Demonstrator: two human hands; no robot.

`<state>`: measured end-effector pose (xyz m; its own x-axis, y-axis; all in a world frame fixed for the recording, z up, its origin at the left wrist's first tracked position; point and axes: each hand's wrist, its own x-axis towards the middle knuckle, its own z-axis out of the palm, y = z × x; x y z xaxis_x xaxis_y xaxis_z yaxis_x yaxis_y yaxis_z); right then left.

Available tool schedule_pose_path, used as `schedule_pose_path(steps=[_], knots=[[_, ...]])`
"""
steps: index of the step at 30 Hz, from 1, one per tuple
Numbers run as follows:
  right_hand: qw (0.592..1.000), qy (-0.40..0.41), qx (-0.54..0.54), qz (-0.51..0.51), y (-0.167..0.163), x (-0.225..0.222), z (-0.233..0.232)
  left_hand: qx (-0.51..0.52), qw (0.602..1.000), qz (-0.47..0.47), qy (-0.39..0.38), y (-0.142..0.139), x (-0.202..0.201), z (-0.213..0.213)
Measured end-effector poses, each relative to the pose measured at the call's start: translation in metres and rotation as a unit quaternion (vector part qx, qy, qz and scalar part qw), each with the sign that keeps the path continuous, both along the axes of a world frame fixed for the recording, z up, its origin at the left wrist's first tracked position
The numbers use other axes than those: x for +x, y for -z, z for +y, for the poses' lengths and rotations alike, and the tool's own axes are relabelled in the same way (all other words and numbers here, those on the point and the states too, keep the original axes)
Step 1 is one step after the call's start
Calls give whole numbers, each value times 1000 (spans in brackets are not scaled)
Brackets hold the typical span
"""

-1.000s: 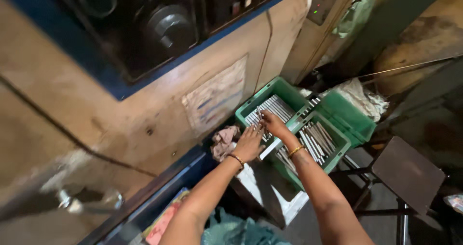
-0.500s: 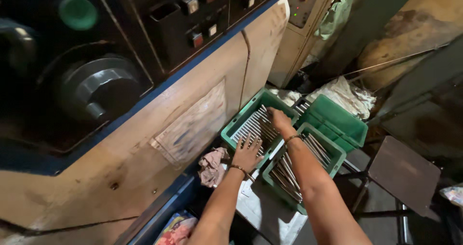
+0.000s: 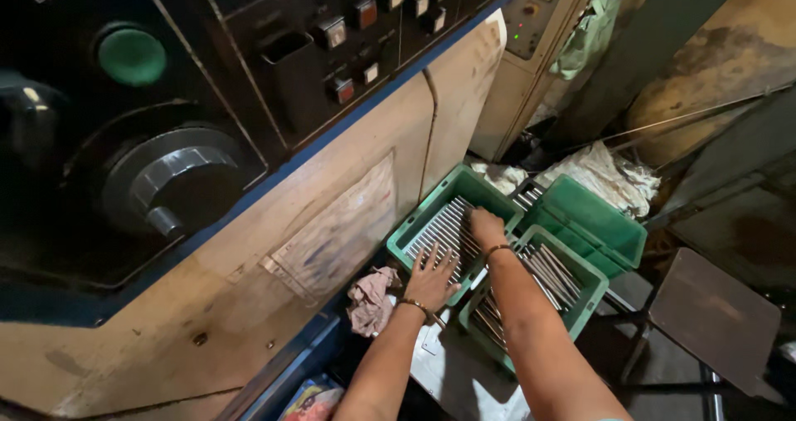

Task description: The person repeatedly picks up metal rods from a green bin, wipes each with a cloth, and rubs the rod against a white grid panel on a machine. After rubbing, the person opens the machine door, inserts the rod into a fixture, closes the door, and returns the rod to the bin. This cycle repeats for multiple rods.

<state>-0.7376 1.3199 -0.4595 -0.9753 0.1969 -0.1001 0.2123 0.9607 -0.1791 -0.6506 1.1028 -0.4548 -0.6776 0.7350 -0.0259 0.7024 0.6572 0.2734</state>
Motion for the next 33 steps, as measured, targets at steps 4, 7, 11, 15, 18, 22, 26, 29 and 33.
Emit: schedule_pose_path(steps=[4, 7, 11, 15, 18, 22, 26, 29, 33], knots=[[1000, 11, 0, -19, -5, 4, -6, -2, 1000, -4, -1, -2, 2, -2], [1000, 18, 13, -15, -9, 9, -17, 8, 1000, -22, -8, -8, 4, -6], [998, -7, 68, -12, -11, 35, -37, 17, 1000, -15, -15, -23, 14, -13], [980, -69, 65, 177, -8, 73, -65, 9, 998, -65, -20, -38, 24, -20], [979, -29, -16, 202, 4, 120, -93, 35, 998, -46, 1, -47, 32, -36], [970, -40, -61, 231, 15, 167, -125, 178, 972, 59, -143, -32, 63, -95], [960, -62, -87, 260, 9, 186, -137, 72, 960, -23, -268, -20, 96, -158], [960, -57, -108, 251, -4, 193, -143, 98, 953, -92, -273, -16, 108, -183], [950, -88, -143, 264, -26, 195, -151, 306, 910, -66, -272, -21, 112, -193]])
